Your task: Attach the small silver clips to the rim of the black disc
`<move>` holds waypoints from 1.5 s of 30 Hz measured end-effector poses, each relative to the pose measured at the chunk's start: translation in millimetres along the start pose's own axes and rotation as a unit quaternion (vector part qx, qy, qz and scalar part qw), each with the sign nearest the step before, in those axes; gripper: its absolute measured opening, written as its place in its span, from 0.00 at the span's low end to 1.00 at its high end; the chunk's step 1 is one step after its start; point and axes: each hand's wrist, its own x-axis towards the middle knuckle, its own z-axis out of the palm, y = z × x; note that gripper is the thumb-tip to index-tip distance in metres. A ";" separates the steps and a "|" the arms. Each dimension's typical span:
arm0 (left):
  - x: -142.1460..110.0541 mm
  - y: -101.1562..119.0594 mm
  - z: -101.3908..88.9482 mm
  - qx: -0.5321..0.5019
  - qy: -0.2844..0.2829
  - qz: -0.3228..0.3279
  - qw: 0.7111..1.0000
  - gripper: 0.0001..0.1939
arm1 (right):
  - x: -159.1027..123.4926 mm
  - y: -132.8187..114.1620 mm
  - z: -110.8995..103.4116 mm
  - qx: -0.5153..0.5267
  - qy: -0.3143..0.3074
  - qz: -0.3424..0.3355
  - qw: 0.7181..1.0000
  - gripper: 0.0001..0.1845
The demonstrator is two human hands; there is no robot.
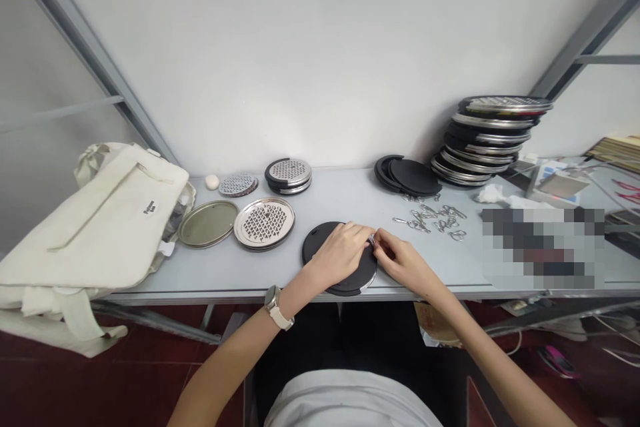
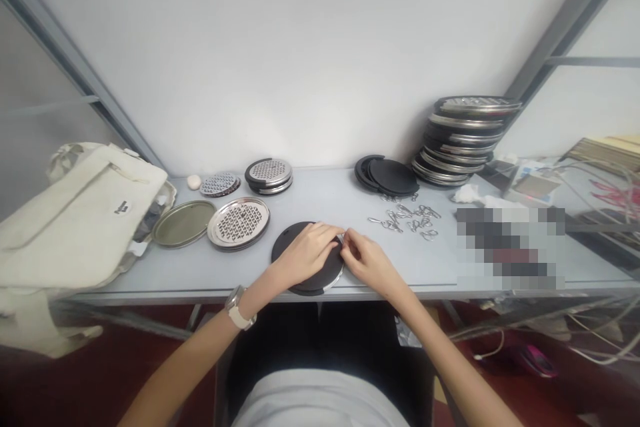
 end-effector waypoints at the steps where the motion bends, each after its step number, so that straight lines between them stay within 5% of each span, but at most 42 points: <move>1: 0.0 0.1 -0.2 0.001 -0.001 0.000 1.000 0.13 | 0.1 -0.2 0.1 -0.002 0.000 0.000 1.000 0.08; 45: 0.0 -0.9 0.5 0.000 0.002 0.004 1.000 0.13 | 0.7 2.4 2.3 -0.030 0.003 -0.013 0.999 0.13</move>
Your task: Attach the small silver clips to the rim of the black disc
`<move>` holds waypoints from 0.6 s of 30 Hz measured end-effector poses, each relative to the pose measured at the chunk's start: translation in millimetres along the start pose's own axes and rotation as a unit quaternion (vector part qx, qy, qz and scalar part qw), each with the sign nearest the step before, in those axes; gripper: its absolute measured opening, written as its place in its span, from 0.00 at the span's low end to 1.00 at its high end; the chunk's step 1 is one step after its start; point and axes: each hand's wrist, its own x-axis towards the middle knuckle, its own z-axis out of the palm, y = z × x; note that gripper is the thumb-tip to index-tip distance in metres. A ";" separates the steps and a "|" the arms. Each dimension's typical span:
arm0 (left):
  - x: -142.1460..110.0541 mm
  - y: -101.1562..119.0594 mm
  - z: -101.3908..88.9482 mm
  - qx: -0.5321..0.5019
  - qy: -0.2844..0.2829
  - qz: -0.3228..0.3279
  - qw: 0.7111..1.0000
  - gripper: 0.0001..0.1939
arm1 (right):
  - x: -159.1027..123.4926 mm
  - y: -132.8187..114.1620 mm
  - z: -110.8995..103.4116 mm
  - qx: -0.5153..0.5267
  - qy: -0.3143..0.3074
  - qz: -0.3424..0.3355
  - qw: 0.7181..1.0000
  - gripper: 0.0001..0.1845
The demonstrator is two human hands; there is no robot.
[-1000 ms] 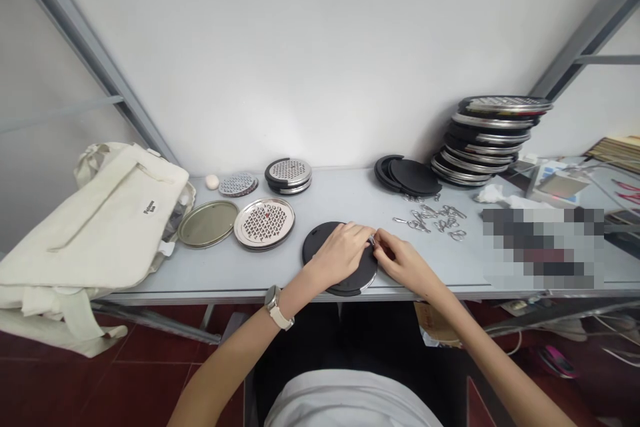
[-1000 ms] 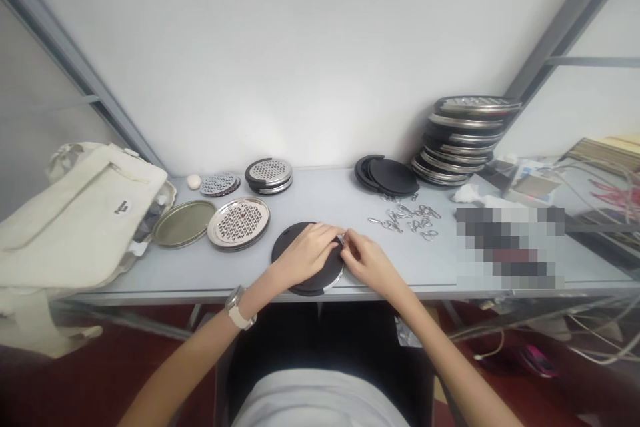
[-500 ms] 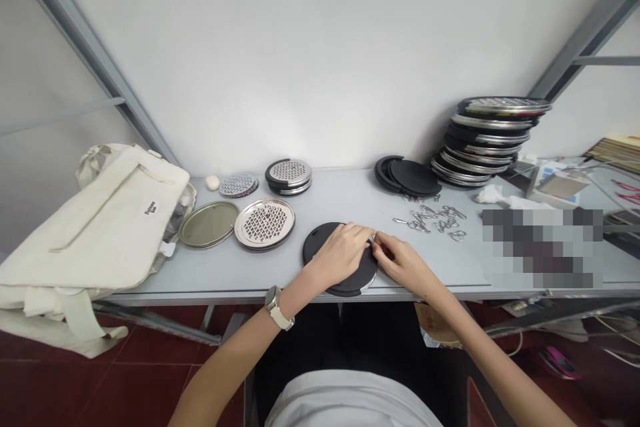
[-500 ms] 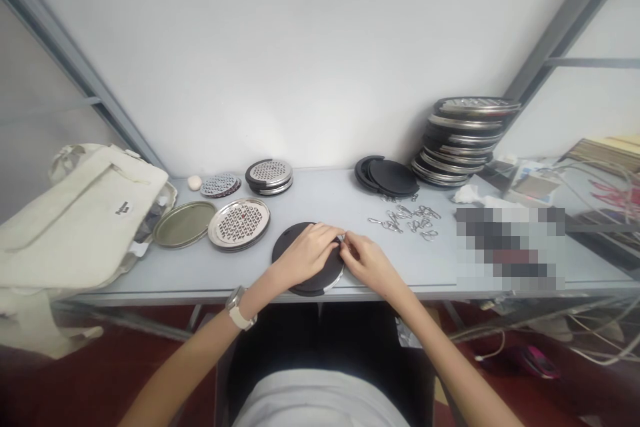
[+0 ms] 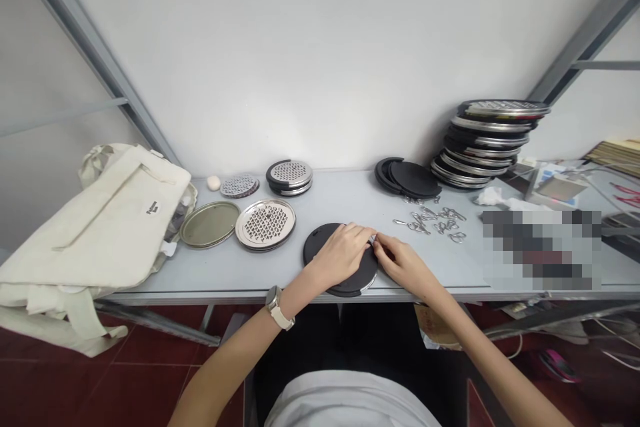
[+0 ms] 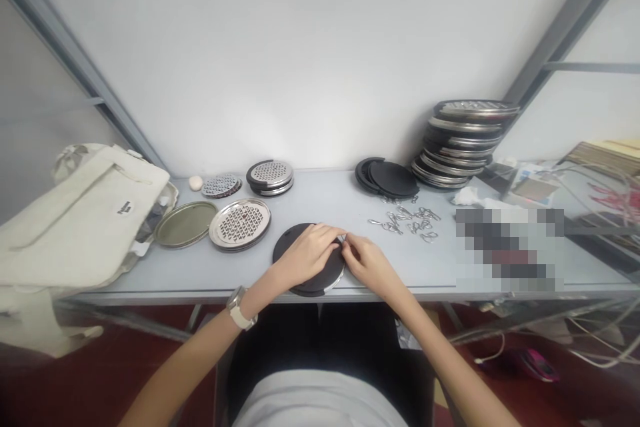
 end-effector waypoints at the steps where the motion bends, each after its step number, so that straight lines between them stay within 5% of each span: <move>1: 0.0 -0.1 0.3 0.001 0.002 0.000 1.000 0.13 | -0.3 0.4 0.3 -0.001 0.001 0.003 1.000 0.13; 18: -0.1 0.2 -0.6 0.007 0.009 0.006 1.000 0.13 | -0.3 0.9 -1.0 0.032 -0.016 0.020 0.999 0.13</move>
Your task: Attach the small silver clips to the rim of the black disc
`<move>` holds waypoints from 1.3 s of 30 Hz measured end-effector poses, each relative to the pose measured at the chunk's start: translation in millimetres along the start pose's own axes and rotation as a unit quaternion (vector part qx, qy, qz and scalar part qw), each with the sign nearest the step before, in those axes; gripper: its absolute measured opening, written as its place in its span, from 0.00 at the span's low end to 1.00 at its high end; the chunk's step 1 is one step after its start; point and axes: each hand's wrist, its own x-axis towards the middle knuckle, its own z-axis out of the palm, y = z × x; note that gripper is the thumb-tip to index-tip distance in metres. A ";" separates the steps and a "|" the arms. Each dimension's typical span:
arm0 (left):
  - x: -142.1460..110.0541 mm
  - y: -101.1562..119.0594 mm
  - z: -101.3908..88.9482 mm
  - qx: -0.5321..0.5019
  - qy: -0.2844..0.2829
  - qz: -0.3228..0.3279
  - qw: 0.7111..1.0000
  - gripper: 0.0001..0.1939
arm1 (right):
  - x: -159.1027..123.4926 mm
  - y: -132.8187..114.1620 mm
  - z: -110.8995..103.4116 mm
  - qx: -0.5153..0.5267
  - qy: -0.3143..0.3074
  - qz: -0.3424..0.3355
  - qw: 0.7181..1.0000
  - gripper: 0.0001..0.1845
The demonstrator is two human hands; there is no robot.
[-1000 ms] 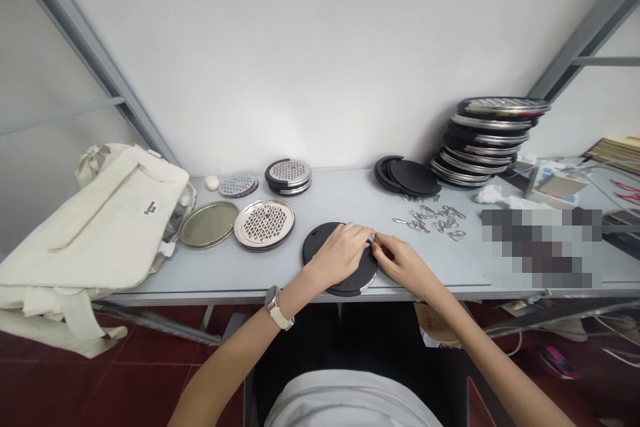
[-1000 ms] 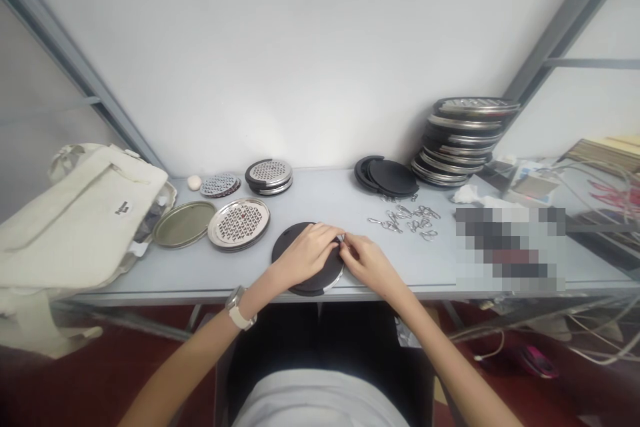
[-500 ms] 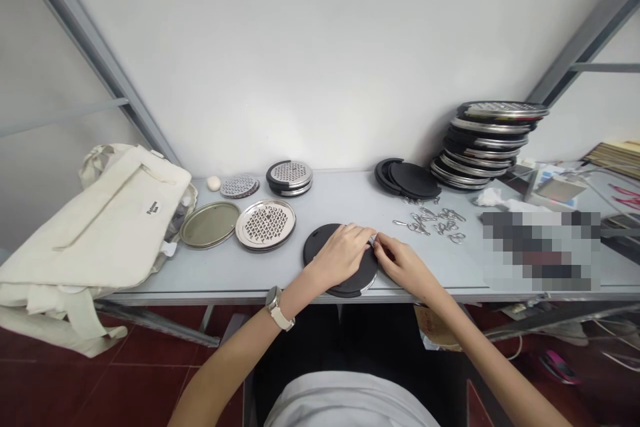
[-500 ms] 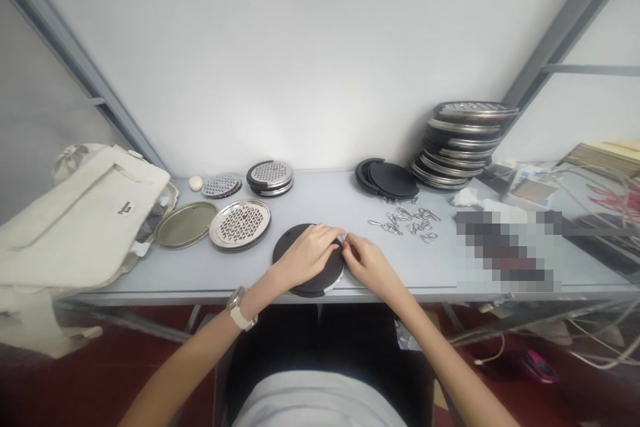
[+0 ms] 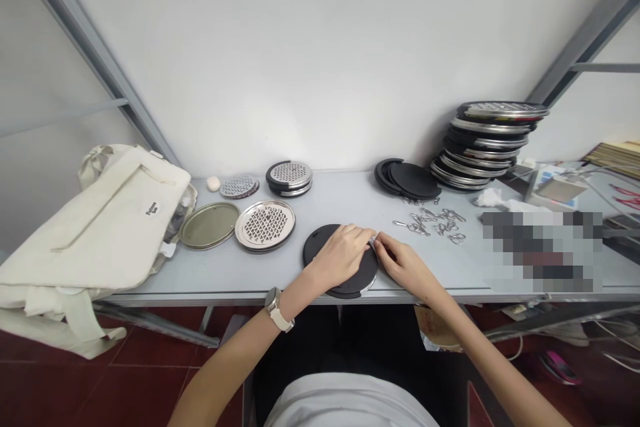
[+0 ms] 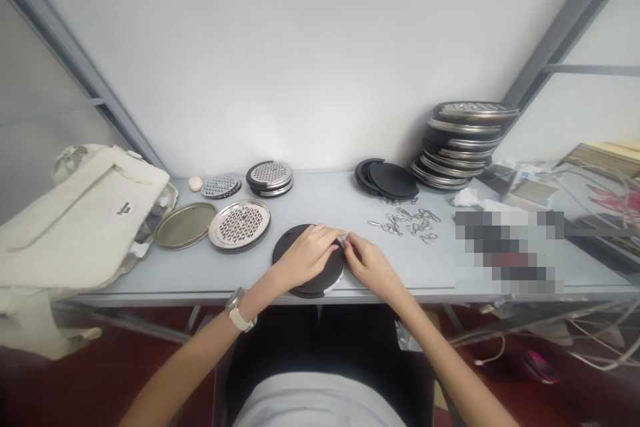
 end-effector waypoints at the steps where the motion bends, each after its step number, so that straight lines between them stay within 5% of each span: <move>1: 0.0 0.1 0.0 0.002 0.000 -0.001 1.000 0.13 | -0.1 0.0 0.0 0.004 0.000 0.001 1.000 0.13; 39: 1.0 1.3 0.5 0.019 0.000 -0.010 1.000 0.12 | 2.1 1.9 -1.0 -0.003 -0.004 -0.015 1.000 0.15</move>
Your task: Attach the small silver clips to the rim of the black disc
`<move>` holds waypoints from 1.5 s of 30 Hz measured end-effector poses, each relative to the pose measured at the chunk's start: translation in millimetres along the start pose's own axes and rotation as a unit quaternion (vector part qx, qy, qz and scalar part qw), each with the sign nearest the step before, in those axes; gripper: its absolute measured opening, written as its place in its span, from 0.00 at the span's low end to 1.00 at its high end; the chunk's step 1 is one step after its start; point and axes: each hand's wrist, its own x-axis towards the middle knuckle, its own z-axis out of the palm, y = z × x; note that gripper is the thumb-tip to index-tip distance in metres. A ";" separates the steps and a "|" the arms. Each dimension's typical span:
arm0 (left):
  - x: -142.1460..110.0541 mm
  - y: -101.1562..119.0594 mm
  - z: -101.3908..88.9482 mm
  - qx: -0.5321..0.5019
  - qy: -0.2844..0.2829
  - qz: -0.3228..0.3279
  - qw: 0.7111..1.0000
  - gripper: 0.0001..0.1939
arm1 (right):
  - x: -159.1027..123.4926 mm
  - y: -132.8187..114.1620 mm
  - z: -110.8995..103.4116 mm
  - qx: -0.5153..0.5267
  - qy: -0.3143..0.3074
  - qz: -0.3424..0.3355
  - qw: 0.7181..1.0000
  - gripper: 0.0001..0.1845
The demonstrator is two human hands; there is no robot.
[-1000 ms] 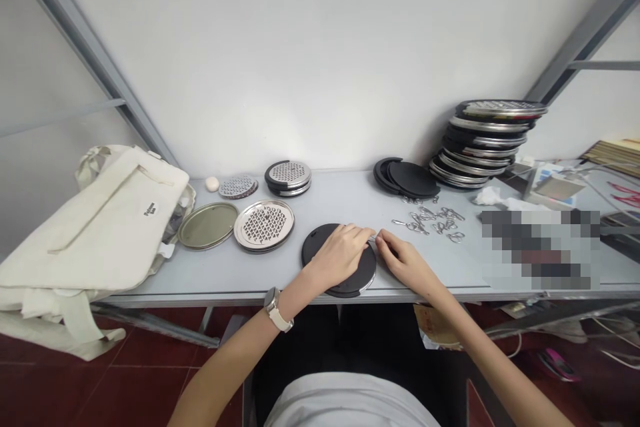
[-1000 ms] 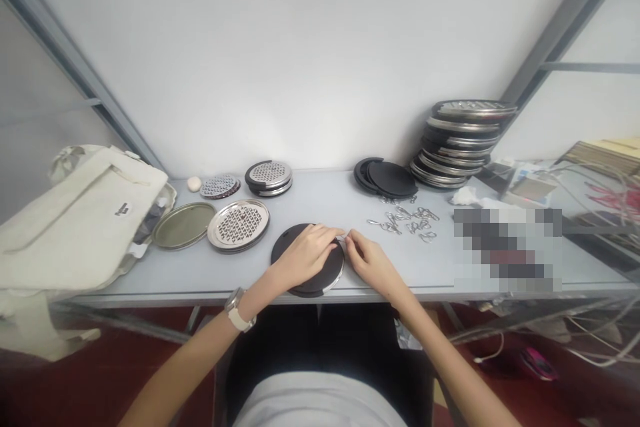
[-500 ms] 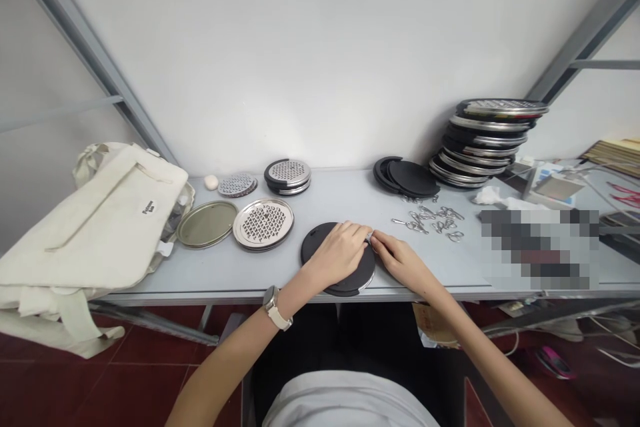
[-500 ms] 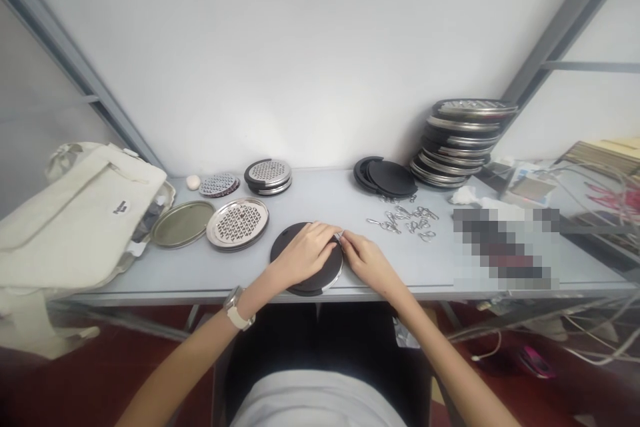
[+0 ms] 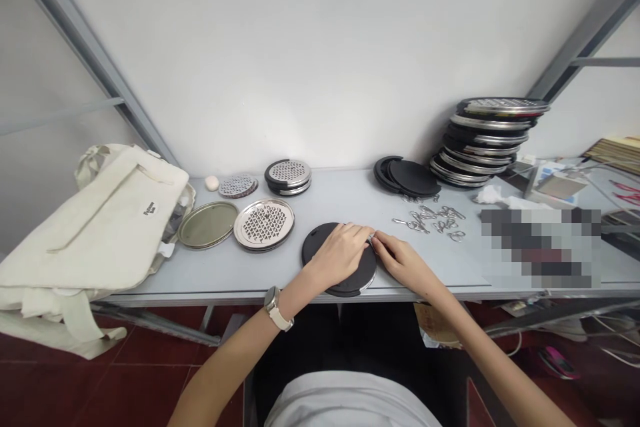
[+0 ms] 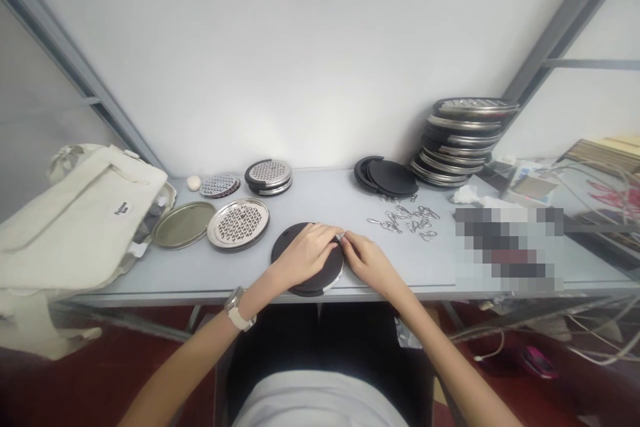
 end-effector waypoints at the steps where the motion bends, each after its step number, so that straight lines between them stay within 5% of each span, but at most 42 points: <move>1: 0.1 0.1 0.0 -0.001 -0.001 0.000 1.000 0.12 | -0.1 0.2 0.0 -0.001 0.000 -0.001 1.000 0.15; 45: -0.1 -1.3 0.8 -0.047 -0.014 0.006 0.999 0.13 | 0.7 3.3 1.5 -0.008 0.003 -0.010 1.000 0.16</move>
